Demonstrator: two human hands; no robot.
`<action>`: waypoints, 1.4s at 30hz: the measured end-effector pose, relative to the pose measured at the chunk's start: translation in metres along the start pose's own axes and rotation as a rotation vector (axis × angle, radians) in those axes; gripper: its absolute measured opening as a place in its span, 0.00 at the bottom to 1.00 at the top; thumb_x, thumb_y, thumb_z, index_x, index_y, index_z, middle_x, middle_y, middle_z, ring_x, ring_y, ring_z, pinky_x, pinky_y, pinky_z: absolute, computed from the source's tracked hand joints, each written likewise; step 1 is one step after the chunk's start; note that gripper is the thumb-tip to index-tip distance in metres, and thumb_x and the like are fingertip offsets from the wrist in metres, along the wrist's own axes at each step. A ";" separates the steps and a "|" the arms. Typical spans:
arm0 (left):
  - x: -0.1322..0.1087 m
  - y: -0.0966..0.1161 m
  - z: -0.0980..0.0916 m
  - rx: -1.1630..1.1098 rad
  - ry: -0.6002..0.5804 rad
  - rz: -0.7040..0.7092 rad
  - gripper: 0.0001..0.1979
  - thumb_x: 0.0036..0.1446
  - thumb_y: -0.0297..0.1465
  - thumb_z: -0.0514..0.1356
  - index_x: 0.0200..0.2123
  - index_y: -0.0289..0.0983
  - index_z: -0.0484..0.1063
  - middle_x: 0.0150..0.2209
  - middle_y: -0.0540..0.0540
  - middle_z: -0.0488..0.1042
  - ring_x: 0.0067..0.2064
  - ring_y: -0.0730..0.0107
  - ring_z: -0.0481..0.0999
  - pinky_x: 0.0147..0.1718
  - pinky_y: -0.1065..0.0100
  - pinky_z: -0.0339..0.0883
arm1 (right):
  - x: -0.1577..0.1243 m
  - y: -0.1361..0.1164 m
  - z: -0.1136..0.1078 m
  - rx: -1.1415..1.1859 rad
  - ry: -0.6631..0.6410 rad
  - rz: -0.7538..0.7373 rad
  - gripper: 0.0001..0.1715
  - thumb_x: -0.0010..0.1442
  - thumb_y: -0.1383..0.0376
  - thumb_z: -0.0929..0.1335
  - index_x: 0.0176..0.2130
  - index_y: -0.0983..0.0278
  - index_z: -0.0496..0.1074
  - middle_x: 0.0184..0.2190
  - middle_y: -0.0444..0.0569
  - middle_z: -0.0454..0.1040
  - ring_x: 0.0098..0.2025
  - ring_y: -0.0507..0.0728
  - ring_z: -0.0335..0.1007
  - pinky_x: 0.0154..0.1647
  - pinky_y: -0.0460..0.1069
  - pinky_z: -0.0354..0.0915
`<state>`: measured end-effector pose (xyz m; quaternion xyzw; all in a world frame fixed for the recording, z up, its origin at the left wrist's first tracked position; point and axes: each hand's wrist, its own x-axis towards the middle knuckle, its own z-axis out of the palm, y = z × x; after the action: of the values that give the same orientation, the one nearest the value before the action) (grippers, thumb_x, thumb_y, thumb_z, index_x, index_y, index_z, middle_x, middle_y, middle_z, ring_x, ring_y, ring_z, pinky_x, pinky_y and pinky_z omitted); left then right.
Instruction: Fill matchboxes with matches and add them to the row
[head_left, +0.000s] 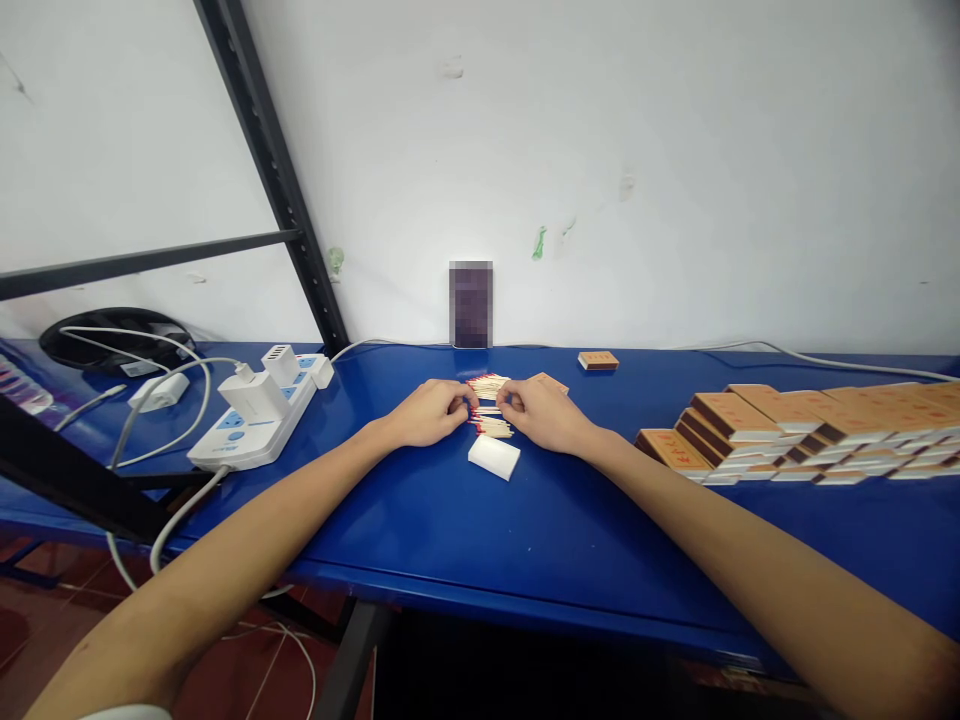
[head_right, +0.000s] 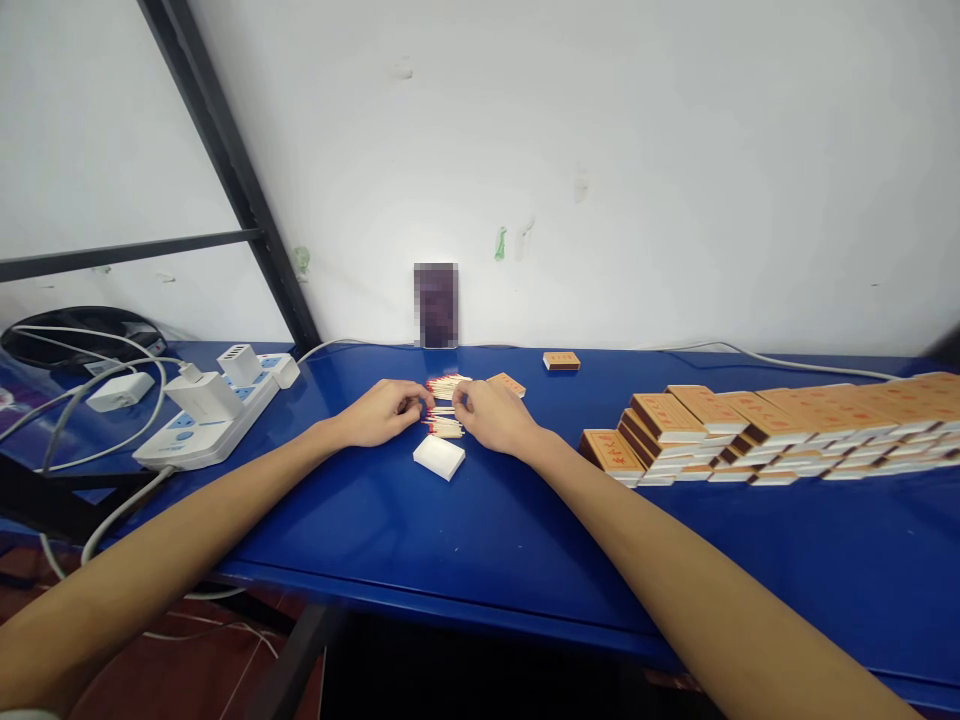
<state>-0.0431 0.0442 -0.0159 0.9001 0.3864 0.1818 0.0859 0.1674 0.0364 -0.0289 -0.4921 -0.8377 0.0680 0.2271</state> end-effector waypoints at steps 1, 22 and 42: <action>0.000 0.000 0.000 -0.018 0.001 -0.002 0.12 0.56 0.25 0.52 0.38 0.36 0.74 0.23 0.53 0.70 0.25 0.73 0.67 0.28 0.72 0.59 | 0.000 0.000 -0.001 0.014 0.000 0.001 0.10 0.60 0.66 0.63 0.31 0.62 0.72 0.21 0.42 0.72 0.25 0.52 0.65 0.33 0.46 0.55; 0.002 0.000 0.000 0.086 -0.029 0.017 0.20 0.56 0.23 0.51 0.50 0.34 0.73 0.27 0.49 0.74 0.30 0.68 0.72 0.33 0.70 0.62 | 0.002 0.002 0.003 -0.027 0.028 0.025 0.14 0.61 0.67 0.63 0.40 0.62 0.77 0.22 0.44 0.74 0.27 0.53 0.69 0.35 0.47 0.57; 0.002 0.000 0.000 0.084 -0.050 0.026 0.20 0.56 0.24 0.51 0.50 0.35 0.72 0.25 0.51 0.72 0.27 0.71 0.70 0.30 0.71 0.59 | 0.001 0.001 0.004 0.031 0.054 0.027 0.10 0.62 0.65 0.64 0.35 0.63 0.75 0.20 0.42 0.71 0.23 0.51 0.64 0.35 0.46 0.56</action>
<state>-0.0422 0.0458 -0.0154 0.9122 0.3797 0.1438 0.0553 0.1665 0.0384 -0.0324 -0.5013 -0.8234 0.0706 0.2563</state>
